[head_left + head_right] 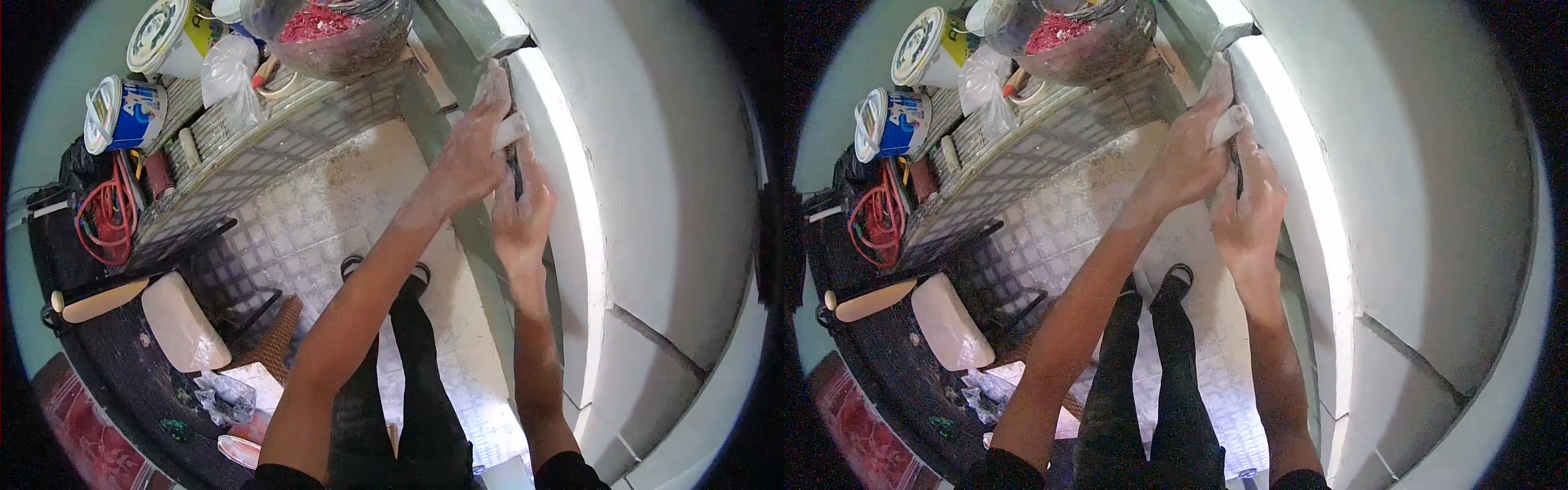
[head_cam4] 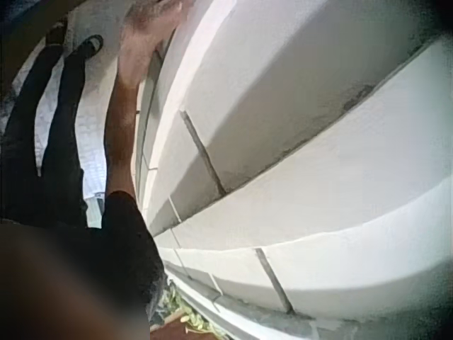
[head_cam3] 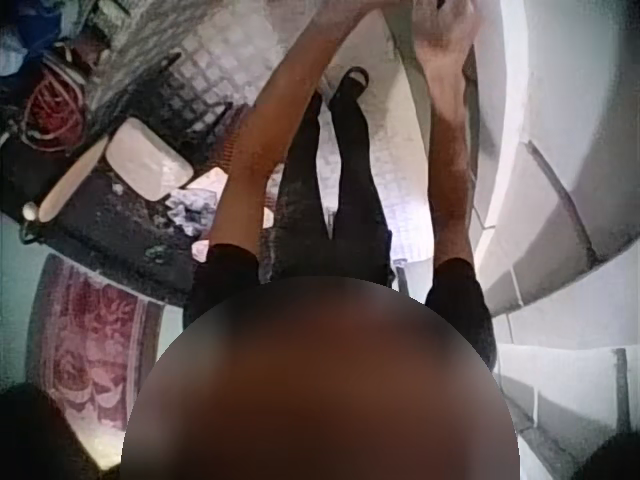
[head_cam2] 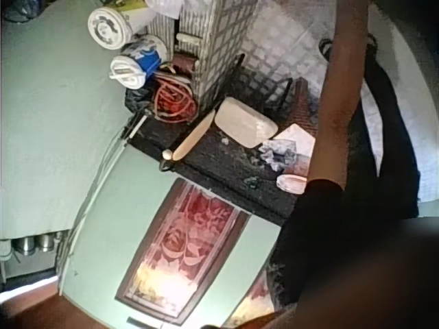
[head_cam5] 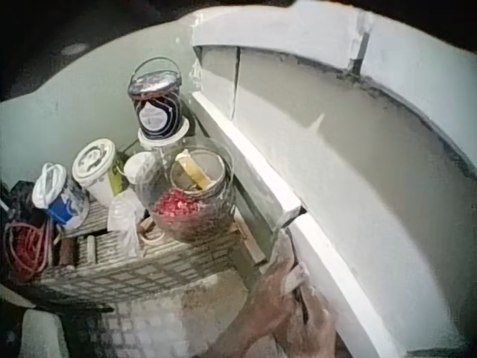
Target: Applying putty or plaster to a wall with a putty knife.
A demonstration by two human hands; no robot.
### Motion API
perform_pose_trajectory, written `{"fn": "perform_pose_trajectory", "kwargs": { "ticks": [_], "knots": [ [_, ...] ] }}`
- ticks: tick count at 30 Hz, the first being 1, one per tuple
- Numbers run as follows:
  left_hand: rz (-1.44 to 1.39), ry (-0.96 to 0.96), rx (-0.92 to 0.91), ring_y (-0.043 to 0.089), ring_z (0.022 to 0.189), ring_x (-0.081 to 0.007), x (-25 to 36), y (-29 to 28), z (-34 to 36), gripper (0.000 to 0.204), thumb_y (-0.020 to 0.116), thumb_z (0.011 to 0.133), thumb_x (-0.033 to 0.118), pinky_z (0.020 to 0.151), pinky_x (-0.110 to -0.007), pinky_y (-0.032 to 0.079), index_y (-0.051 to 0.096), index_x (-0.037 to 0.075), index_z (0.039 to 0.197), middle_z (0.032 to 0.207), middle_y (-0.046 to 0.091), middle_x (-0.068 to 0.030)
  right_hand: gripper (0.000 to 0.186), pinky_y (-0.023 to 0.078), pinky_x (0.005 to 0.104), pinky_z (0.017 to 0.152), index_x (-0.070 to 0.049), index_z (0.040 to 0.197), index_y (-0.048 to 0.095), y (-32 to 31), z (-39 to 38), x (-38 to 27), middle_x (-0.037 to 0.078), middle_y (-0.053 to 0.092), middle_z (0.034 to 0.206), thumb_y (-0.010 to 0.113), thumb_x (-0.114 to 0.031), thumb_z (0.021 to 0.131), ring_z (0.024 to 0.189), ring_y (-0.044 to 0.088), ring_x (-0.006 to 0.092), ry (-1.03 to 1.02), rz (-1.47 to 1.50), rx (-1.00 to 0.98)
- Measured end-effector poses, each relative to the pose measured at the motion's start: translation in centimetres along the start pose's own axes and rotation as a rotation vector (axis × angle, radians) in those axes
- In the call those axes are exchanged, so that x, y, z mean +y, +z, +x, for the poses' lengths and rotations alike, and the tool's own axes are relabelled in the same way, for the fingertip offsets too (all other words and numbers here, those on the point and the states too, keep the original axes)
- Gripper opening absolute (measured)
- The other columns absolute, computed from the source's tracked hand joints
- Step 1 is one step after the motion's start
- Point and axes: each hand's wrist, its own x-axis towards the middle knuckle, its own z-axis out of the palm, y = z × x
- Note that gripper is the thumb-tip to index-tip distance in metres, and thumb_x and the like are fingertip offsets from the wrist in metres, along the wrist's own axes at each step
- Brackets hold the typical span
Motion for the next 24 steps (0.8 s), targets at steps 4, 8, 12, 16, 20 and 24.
{"fn": "perform_pose_trajectory", "kwargs": {
  "ticks": [4,8,12,16,20,24],
  "knots": [
    [0.039,0.101,0.044,0.026,0.143,-0.0412,-0.4,-0.2,-0.5,0.067,0.047,0.099,0.019,0.117,-0.042,0.025,0.012,-0.006,0.152,0.154,0.025,-0.0303,0.050,0.050,0.0416,0.084,0.003,0.136,0.050,0.0,-0.4,-0.5,0.028,0.062,0.106,0.051,0.003,0.086,0.095,0.064,0.0392,-0.009,-0.010,-0.016],
    [0.076,0.052,0.012,0.025,0.144,-0.0413,-0.1,0.8,-2.1,0.065,0.047,0.098,0.017,0.118,-0.042,0.024,0.016,-0.006,0.151,0.153,0.026,-0.0310,0.048,0.049,0.0435,0.086,0.006,0.136,0.049,-0.5,-2.2,0.8,0.028,0.062,0.107,0.049,-0.002,0.089,0.094,0.063,0.0395,-0.078,-0.078,0.006],
    [0.114,0.056,-0.047,0.023,0.142,-0.0464,-0.5,0.5,-2.3,0.081,0.055,0.085,0.005,0.117,-0.047,0.025,0.011,-0.001,0.153,0.153,0.024,-0.0316,0.047,0.049,0.0444,0.087,0.008,0.136,0.048,-0.3,-2.2,0.1,0.028,0.062,0.108,0.048,-0.005,0.090,0.095,0.063,0.0401,-0.067,-0.046,0.009],
    [0.047,-0.043,-0.122,0.024,0.143,-0.0435,0.6,0.2,-1.7,0.062,0.047,0.096,0.011,0.119,-0.045,0.022,0.021,-0.008,0.149,0.152,0.025,-0.0317,0.046,0.049,0.0434,0.087,0.008,0.135,0.049,-0.3,-2.3,0.3,0.029,0.062,0.108,0.050,-0.001,0.090,0.096,0.063,0.0410,-0.009,-0.023,0.013],
    [0.058,0.015,-0.045,0.025,0.142,-0.0449,-0.4,0.2,-1.6,0.062,0.048,0.095,0.011,0.118,-0.045,0.022,0.021,-0.008,0.149,0.151,0.027,-0.0322,0.046,0.050,0.0413,0.085,0.008,0.133,0.050,0.3,-2.0,-0.1,0.030,0.062,0.105,0.052,0.005,0.088,0.095,0.064,0.0416,0.000,-0.013,0.015],
    [0.107,0.064,0.011,0.024,0.143,-0.0450,-0.7,-0.1,-0.7,0.063,0.047,0.097,0.013,0.118,-0.045,0.022,0.018,-0.008,0.149,0.151,0.029,-0.0325,0.045,0.050,0.0409,0.084,0.009,0.132,0.051,1.0,-0.9,0.1,0.029,0.062,0.103,0.052,0.006,0.087,0.093,0.064,0.0415,-0.030,0.034,0.067]
  ]
}}
